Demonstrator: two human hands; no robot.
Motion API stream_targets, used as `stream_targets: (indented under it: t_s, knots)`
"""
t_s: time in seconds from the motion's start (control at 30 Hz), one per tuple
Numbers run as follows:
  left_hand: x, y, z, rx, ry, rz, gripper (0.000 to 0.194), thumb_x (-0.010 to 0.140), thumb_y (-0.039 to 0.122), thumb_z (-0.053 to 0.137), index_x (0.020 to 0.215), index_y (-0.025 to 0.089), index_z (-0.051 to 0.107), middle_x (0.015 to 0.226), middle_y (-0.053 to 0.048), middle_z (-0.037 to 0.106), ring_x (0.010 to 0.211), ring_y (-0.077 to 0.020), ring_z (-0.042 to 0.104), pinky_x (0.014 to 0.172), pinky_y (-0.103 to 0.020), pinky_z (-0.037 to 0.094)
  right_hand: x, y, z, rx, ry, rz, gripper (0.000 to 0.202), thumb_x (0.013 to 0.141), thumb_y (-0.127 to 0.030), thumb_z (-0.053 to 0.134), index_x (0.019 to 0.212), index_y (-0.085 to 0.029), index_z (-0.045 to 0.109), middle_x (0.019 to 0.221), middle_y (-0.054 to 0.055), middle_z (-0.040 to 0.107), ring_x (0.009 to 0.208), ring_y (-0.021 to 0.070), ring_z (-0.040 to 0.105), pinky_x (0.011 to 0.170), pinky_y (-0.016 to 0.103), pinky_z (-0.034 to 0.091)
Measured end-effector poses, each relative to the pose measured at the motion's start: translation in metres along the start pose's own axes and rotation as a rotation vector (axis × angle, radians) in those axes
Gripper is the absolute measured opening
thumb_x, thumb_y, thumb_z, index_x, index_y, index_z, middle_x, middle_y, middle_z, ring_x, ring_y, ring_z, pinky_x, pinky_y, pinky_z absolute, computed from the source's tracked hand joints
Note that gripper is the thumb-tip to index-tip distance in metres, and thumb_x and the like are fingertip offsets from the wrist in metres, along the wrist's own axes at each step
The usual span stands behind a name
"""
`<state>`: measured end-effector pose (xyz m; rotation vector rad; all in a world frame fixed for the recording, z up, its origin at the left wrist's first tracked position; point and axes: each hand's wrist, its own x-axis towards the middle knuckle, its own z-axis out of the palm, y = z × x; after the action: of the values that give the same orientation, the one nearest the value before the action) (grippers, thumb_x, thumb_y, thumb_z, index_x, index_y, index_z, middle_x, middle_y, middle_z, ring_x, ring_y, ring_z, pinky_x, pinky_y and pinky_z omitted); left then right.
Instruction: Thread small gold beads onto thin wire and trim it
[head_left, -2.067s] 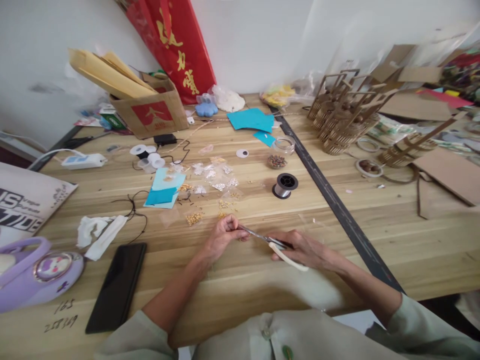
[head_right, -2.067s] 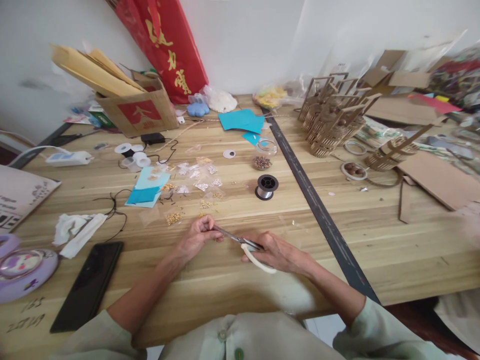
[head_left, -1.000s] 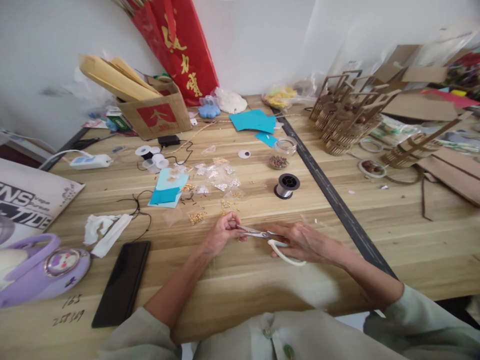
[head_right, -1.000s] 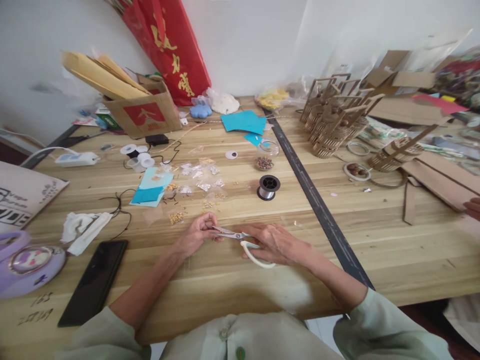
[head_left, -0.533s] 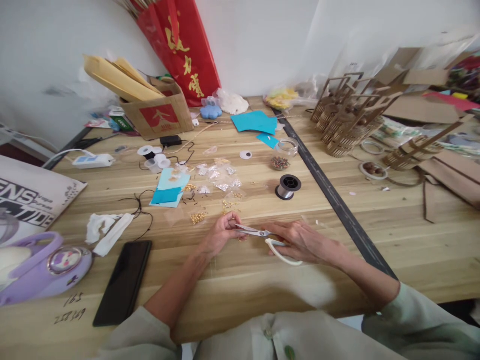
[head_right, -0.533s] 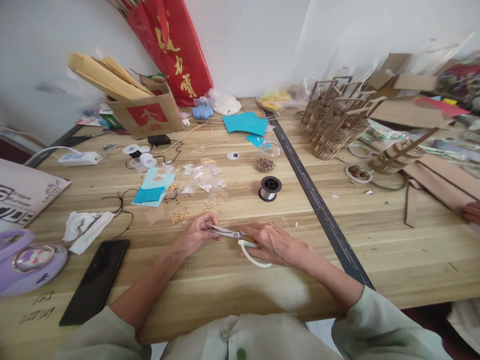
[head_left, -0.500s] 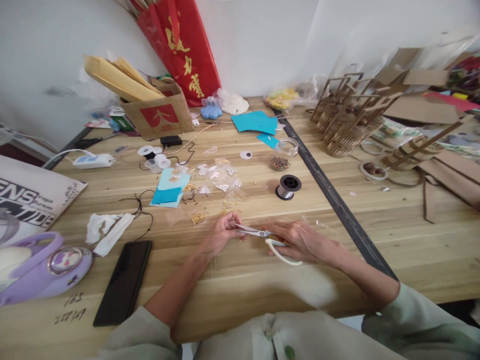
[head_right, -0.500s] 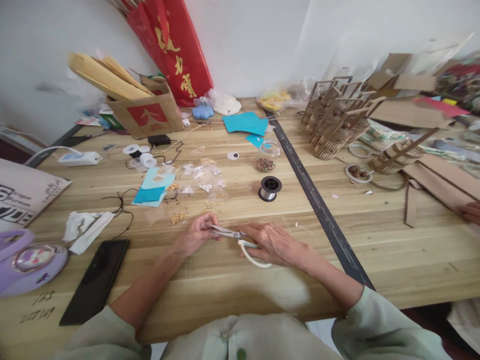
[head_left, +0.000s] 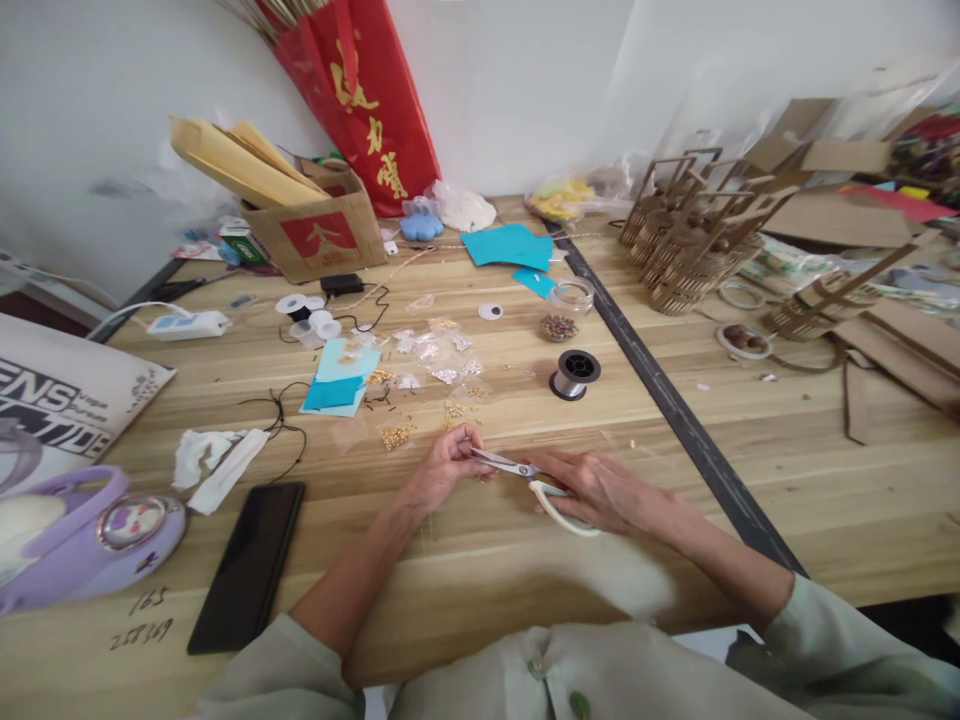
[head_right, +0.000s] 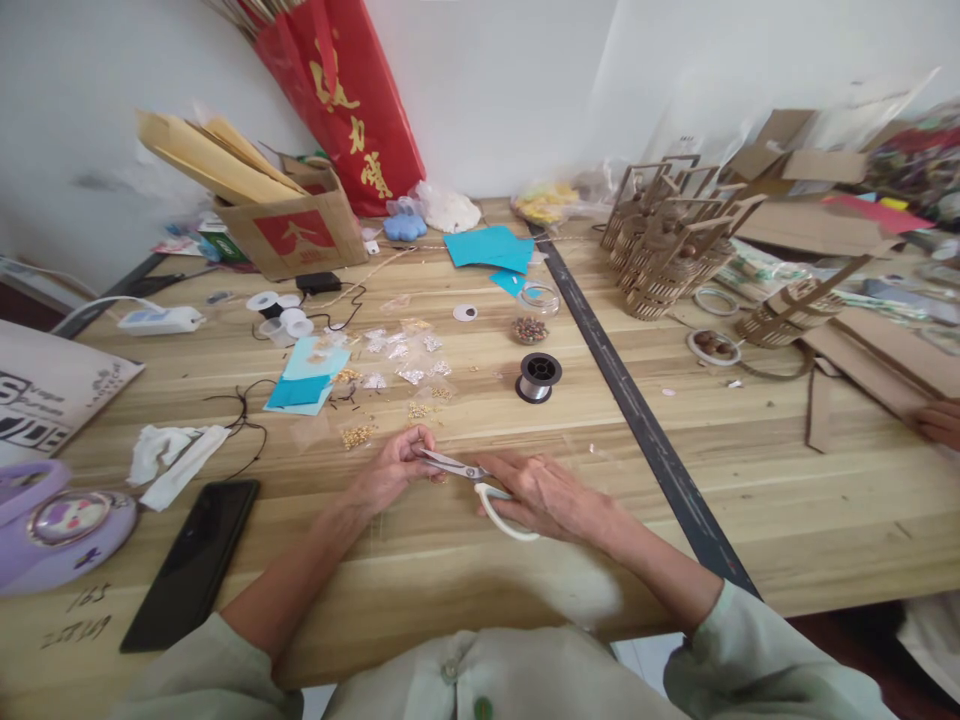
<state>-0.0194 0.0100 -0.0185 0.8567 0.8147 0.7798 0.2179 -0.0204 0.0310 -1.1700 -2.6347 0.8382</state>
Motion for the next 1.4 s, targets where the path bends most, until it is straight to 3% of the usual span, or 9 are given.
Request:
stream_targets:
  t_s: [0.2,0.43,0.6,0.8,0.97,1.1,1.23,1.4]
  knots:
    - [0.001,-0.001,0.0,0.0,0.005,0.006,0.042,0.055,0.021,0.082,0.077,0.015,0.047,0.066,-0.001,0.068,0.059,-0.0132,0.064,0.062,-0.025,0.049,-0.001,-0.002,0.003,0.042,-0.021,0.015,0.037,0.093,-0.036,0.046,0.126,-0.021,0.047,0.091,0.007,0.067,0.076,0.0201,0.065,0.064,0.027,0.044]
    - [0.0,0.0,0.003,0.011,0.014,-0.003,0.041,0.055,0.02,0.081,0.076,0.016,0.047,0.062,0.0,0.067,0.057,-0.0126,0.063,0.06,-0.023,0.047,-0.001,-0.003,0.008,0.006,-0.018,0.012,0.038,0.094,-0.032,0.042,0.131,-0.021,0.04,0.102,0.008,0.065,0.08,0.0203,0.066,0.067,0.028,0.046]
    - [0.0,0.003,0.0,0.004,0.033,0.024,0.035,0.057,0.02,0.081,0.079,0.013,0.055,0.067,-0.002,0.068,0.057,-0.0119,0.062,0.058,-0.023,0.047,-0.004,-0.002,0.007,-0.036,0.01,0.037,0.036,0.094,-0.031,0.043,0.129,-0.021,0.04,0.098,0.007,0.066,0.081,0.0195,0.066,0.068,0.026,0.045]
    - [0.002,0.014,-0.011,-0.03,0.178,0.09,0.031,0.055,0.019,0.081,0.081,0.01,0.068,0.066,-0.004,0.069,0.059,-0.0114,0.062,0.06,-0.023,0.048,-0.023,0.009,0.004,-0.232,0.034,0.108,0.019,0.09,-0.026,0.048,0.107,-0.019,0.05,0.082,0.004,0.064,0.069,0.0176,0.063,0.06,0.025,0.04]
    - [0.0,0.021,-0.011,-0.054,0.22,0.118,0.023,0.054,0.018,0.081,0.072,0.01,0.069,0.064,-0.004,0.07,0.057,-0.011,0.062,0.057,-0.023,0.048,-0.034,0.017,0.014,-0.295,-0.01,0.024,0.014,0.089,-0.024,0.05,0.102,-0.021,0.054,0.091,0.005,0.062,0.075,0.0178,0.061,0.063,0.027,0.043]
    - [-0.002,0.023,-0.007,-0.073,0.231,0.123,0.022,0.055,0.018,0.08,0.07,0.011,0.067,0.063,-0.003,0.069,0.056,-0.0109,0.061,0.056,-0.023,0.048,-0.037,0.013,0.018,-0.31,0.043,-0.036,0.017,0.086,-0.018,0.052,0.102,-0.022,0.057,0.098,0.007,0.059,0.087,0.0205,0.059,0.076,0.033,0.046]
    - [-0.001,0.024,0.001,-0.084,0.223,0.125,0.024,0.054,0.02,0.081,0.068,0.012,0.064,0.063,-0.003,0.069,0.057,-0.0112,0.062,0.056,-0.022,0.047,-0.027,0.002,0.005,-0.321,0.077,-0.067,0.011,0.087,-0.021,0.052,0.095,-0.02,0.059,0.092,0.009,0.06,0.093,0.0247,0.057,0.084,0.041,0.044]
    - [-0.001,0.024,0.013,0.006,0.199,0.145,0.022,0.057,0.023,0.081,0.068,0.012,0.065,0.059,0.0,0.066,0.055,-0.0089,0.059,0.057,-0.02,0.045,0.015,-0.011,-0.014,0.027,0.211,-0.134,0.023,0.092,-0.032,0.048,0.11,-0.018,0.052,0.099,0.008,0.06,0.084,0.0179,0.06,0.072,0.029,0.046]
